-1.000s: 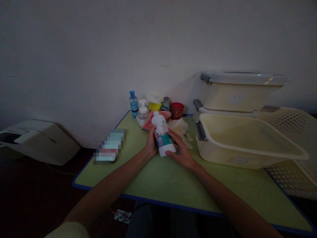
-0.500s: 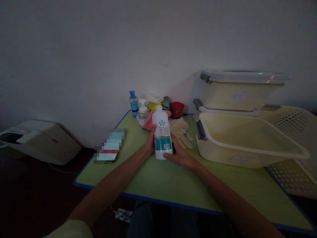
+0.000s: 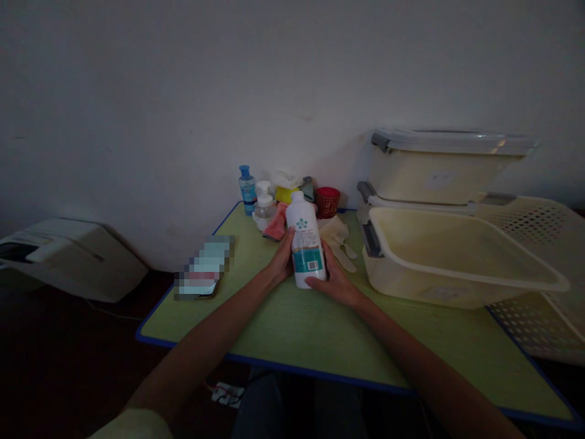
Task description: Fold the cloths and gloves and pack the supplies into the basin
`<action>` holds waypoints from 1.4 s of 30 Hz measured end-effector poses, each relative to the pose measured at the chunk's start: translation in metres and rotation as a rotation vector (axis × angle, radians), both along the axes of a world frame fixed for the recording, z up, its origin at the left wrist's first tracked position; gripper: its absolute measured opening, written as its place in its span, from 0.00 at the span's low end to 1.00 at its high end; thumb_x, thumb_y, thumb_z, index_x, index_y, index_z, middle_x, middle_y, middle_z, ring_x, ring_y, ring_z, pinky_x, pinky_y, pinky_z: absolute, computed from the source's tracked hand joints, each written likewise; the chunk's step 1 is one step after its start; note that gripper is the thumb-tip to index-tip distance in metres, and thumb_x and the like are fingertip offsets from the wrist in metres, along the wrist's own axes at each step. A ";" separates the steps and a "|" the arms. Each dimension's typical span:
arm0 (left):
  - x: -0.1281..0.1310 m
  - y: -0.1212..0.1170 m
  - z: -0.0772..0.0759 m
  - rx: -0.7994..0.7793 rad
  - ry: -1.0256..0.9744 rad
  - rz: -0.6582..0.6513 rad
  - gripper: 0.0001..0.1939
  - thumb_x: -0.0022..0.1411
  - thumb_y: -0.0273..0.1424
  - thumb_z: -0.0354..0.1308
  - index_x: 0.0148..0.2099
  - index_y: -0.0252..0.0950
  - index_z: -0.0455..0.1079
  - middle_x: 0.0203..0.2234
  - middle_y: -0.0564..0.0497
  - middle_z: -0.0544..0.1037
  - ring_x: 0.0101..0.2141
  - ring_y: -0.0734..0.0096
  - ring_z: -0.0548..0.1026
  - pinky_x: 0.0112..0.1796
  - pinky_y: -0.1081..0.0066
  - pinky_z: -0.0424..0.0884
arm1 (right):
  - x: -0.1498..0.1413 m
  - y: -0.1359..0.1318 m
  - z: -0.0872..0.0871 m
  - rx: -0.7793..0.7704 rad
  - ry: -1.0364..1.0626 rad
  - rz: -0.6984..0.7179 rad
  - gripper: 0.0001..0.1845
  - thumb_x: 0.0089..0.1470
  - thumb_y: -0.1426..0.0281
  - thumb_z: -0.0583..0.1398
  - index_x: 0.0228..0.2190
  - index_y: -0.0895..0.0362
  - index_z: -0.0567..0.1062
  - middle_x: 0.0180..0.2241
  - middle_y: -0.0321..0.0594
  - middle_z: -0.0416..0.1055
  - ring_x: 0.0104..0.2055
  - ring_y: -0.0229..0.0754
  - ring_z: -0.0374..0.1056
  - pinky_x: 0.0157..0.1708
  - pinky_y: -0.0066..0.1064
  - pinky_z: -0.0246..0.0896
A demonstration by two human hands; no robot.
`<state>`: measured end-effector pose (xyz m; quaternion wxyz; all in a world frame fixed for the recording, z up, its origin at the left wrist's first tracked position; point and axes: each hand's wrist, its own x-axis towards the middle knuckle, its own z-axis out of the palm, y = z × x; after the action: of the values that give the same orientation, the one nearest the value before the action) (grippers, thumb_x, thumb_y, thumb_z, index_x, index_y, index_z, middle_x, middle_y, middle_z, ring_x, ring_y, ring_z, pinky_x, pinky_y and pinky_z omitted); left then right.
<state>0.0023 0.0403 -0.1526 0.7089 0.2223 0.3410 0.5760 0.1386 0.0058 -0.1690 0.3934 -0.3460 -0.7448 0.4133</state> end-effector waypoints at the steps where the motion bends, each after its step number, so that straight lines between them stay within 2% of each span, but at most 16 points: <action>1: 0.000 0.001 -0.001 0.007 -0.009 0.007 0.19 0.58 0.44 0.52 0.42 0.33 0.68 0.31 0.48 0.77 0.32 0.66 0.75 0.40 0.65 0.70 | 0.000 0.000 0.000 0.000 -0.009 -0.006 0.51 0.44 0.54 0.60 0.60 0.54 0.38 0.61 0.45 0.46 0.63 0.49 0.41 0.60 0.46 0.40; 9: -0.007 0.006 -0.009 0.090 -0.095 0.041 0.15 0.54 0.39 0.58 0.40 0.34 0.68 0.30 0.50 0.76 0.31 0.68 0.74 0.40 0.66 0.69 | 0.000 0.003 0.001 -0.029 0.020 0.023 0.53 0.43 0.54 0.60 0.60 0.57 0.38 0.62 0.47 0.42 0.63 0.47 0.41 0.60 0.45 0.38; 13: -0.009 0.006 -0.009 0.121 -0.099 0.039 0.16 0.53 0.39 0.60 0.41 0.34 0.67 0.31 0.49 0.76 0.34 0.66 0.74 0.42 0.64 0.68 | 0.002 0.004 -0.001 -0.038 0.024 0.035 0.52 0.43 0.56 0.61 0.60 0.56 0.39 0.63 0.46 0.39 0.64 0.47 0.40 0.60 0.45 0.37; 20: -0.009 0.004 -0.009 0.155 -0.051 0.025 0.19 0.48 0.36 0.64 0.41 0.35 0.64 0.31 0.51 0.75 0.36 0.66 0.74 0.43 0.63 0.67 | 0.004 0.004 0.000 -0.026 -0.002 0.004 0.50 0.42 0.57 0.61 0.59 0.52 0.40 0.62 0.44 0.44 0.62 0.50 0.44 0.59 0.47 0.43; 23: -0.008 -0.001 -0.008 0.239 -0.028 0.000 0.25 0.41 0.30 0.67 0.42 0.38 0.62 0.31 0.53 0.75 0.34 0.66 0.74 0.41 0.63 0.67 | 0.005 0.004 0.000 -0.059 0.019 -0.005 0.50 0.42 0.57 0.62 0.59 0.52 0.40 0.61 0.45 0.45 0.61 0.50 0.46 0.58 0.47 0.46; 26: -0.006 -0.005 -0.007 0.315 -0.001 -0.064 0.31 0.33 0.25 0.69 0.42 0.39 0.61 0.32 0.54 0.75 0.35 0.66 0.74 0.39 0.65 0.68 | 0.005 0.004 -0.001 -0.111 0.056 0.008 0.53 0.42 0.56 0.62 0.59 0.53 0.36 0.61 0.47 0.43 0.61 0.50 0.48 0.56 0.48 0.49; 28: -0.005 -0.007 -0.007 0.337 0.020 -0.097 0.33 0.31 0.24 0.70 0.41 0.39 0.60 0.33 0.54 0.75 0.34 0.65 0.74 0.38 0.65 0.68 | 0.005 0.004 -0.001 -0.134 0.074 0.026 0.54 0.42 0.55 0.61 0.59 0.53 0.33 0.60 0.49 0.45 0.60 0.50 0.50 0.56 0.48 0.51; 31: -0.005 -0.008 -0.007 0.330 0.052 -0.104 0.36 0.30 0.25 0.70 0.43 0.40 0.59 0.33 0.53 0.75 0.34 0.63 0.74 0.37 0.64 0.69 | 0.005 0.004 -0.001 -0.144 0.096 0.045 0.54 0.42 0.55 0.61 0.59 0.53 0.33 0.59 0.48 0.49 0.59 0.49 0.52 0.55 0.46 0.52; 34: -0.005 -0.008 -0.007 0.325 0.069 -0.102 0.39 0.30 0.25 0.70 0.47 0.41 0.59 0.34 0.52 0.75 0.36 0.61 0.74 0.38 0.62 0.69 | 0.006 0.003 -0.002 -0.155 0.119 0.045 0.52 0.41 0.56 0.62 0.58 0.52 0.36 0.59 0.48 0.49 0.59 0.50 0.52 0.54 0.46 0.54; 42: -0.006 -0.009 -0.006 0.321 0.059 -0.128 0.46 0.28 0.27 0.72 0.51 0.44 0.56 0.33 0.54 0.76 0.32 0.66 0.75 0.34 0.67 0.71 | 0.006 0.003 -0.002 -0.178 0.187 0.061 0.50 0.41 0.60 0.64 0.56 0.50 0.38 0.56 0.48 0.52 0.57 0.52 0.54 0.53 0.48 0.54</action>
<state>-0.0042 0.0316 -0.1588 0.6890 0.3708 0.2504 0.5702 0.1444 0.0086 -0.1712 0.4159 -0.3167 -0.6755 0.5200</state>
